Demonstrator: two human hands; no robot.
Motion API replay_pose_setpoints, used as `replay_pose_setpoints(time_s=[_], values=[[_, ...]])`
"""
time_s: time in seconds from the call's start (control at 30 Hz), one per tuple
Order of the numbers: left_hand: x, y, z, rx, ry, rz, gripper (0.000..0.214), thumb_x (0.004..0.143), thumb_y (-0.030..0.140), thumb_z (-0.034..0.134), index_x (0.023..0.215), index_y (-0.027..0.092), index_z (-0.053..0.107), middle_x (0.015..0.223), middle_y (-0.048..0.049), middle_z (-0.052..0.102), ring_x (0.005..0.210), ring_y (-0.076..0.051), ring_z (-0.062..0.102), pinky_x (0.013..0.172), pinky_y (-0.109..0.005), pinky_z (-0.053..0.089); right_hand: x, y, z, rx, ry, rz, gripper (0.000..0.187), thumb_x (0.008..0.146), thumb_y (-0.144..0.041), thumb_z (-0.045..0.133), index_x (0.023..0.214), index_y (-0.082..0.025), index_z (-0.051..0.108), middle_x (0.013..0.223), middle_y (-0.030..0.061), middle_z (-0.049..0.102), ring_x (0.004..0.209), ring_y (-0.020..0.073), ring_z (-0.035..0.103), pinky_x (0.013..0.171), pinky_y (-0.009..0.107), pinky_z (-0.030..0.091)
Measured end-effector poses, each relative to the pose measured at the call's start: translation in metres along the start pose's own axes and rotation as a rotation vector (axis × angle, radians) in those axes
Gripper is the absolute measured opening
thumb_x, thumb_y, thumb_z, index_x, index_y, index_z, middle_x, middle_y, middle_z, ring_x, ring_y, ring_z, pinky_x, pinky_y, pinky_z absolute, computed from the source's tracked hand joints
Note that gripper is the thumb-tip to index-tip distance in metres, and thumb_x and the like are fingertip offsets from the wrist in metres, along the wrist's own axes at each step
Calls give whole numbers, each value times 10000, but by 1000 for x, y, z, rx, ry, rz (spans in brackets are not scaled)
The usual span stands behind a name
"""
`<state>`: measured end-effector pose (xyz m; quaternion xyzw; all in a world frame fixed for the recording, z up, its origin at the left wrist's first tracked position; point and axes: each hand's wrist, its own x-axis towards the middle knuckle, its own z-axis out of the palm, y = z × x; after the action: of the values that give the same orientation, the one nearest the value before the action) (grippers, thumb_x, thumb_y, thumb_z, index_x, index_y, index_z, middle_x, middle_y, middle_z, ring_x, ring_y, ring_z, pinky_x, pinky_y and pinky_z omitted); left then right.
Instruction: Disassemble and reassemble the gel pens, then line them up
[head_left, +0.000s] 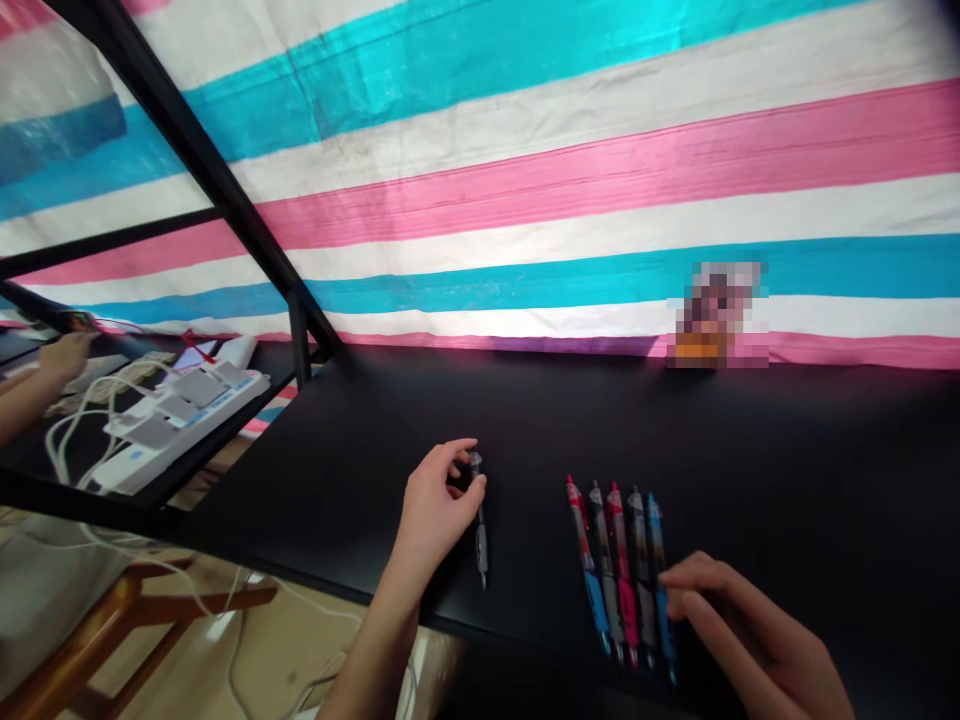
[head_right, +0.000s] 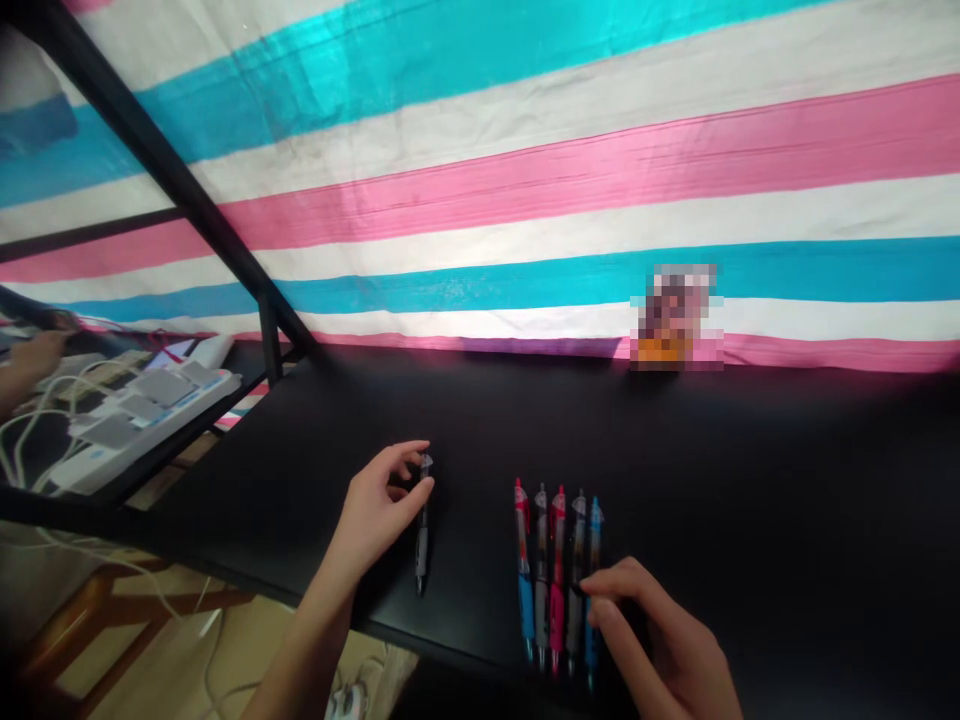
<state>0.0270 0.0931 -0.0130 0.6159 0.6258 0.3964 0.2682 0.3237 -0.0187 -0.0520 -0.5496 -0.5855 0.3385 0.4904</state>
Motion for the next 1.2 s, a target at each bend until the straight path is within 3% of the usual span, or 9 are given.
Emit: replay_pose_setpoints(time_s=[0.13,0.3,0.4,0.5,0.63,0.77,0.9,1.1,1.2], values=[[3,-6,-1,188,39,80,370,780,211,670,1137,199,762,1021,-89,739,997,-299,636,914,-491,552,0,-3,3,32,-14,26,174,1012,-401,643,977,-269,750,883,24,710,751,177,675,608,198,517],[-4,-1,1,302,83,162,321,877,242,640,1180,209,741,1130,-111,744,1020,-313,651,911,-491,521,-3,-14,11,118,92,146,239,1007,-458,636,935,-274,771,821,18,661,768,182,622,618,219,469],[-21,16,7,383,81,382,336,951,179,602,1271,219,696,1246,-118,743,1097,-312,641,927,-483,496,-2,-15,14,170,162,176,205,989,-428,668,901,-274,770,874,24,664,806,184,624,674,220,490],[-38,34,17,397,-190,767,383,1000,85,561,1348,227,637,1311,-88,751,1160,-277,623,972,-445,491,1,-11,15,210,277,129,134,952,-359,728,862,-263,756,1031,43,670,950,204,635,816,232,511],[-46,41,32,425,-421,932,328,1007,35,530,1246,210,671,1297,-72,765,1244,-286,609,1065,-478,451,3,-6,14,264,312,89,79,926,-283,770,862,-256,732,1004,45,640,924,199,612,766,247,499],[-38,34,38,468,-380,964,180,1036,102,549,1046,210,693,1226,-69,779,1217,-293,632,1073,-484,458,3,-5,13,246,268,71,200,936,-284,765,765,-236,672,754,8,559,730,184,532,630,273,427],[-30,35,33,457,-397,1022,225,1059,99,503,991,217,681,1015,-38,800,1127,-254,692,1090,-457,460,4,-8,13,233,271,39,361,1045,-325,599,701,-223,639,744,9,541,715,180,512,627,288,385],[-36,46,27,337,-204,1035,342,1066,75,406,1017,238,702,915,-29,787,946,-191,739,1072,-434,459,11,-20,13,60,68,-138,164,1006,-392,642,1054,-280,751,1101,64,669,1039,272,594,899,369,453],[-42,50,31,303,-123,1057,294,1057,82,447,1016,226,700,902,-32,792,842,-180,733,983,-407,467,13,-23,14,-42,-21,-181,118,1007,-298,644,921,-253,712,976,54,665,956,252,588,844,357,456]])
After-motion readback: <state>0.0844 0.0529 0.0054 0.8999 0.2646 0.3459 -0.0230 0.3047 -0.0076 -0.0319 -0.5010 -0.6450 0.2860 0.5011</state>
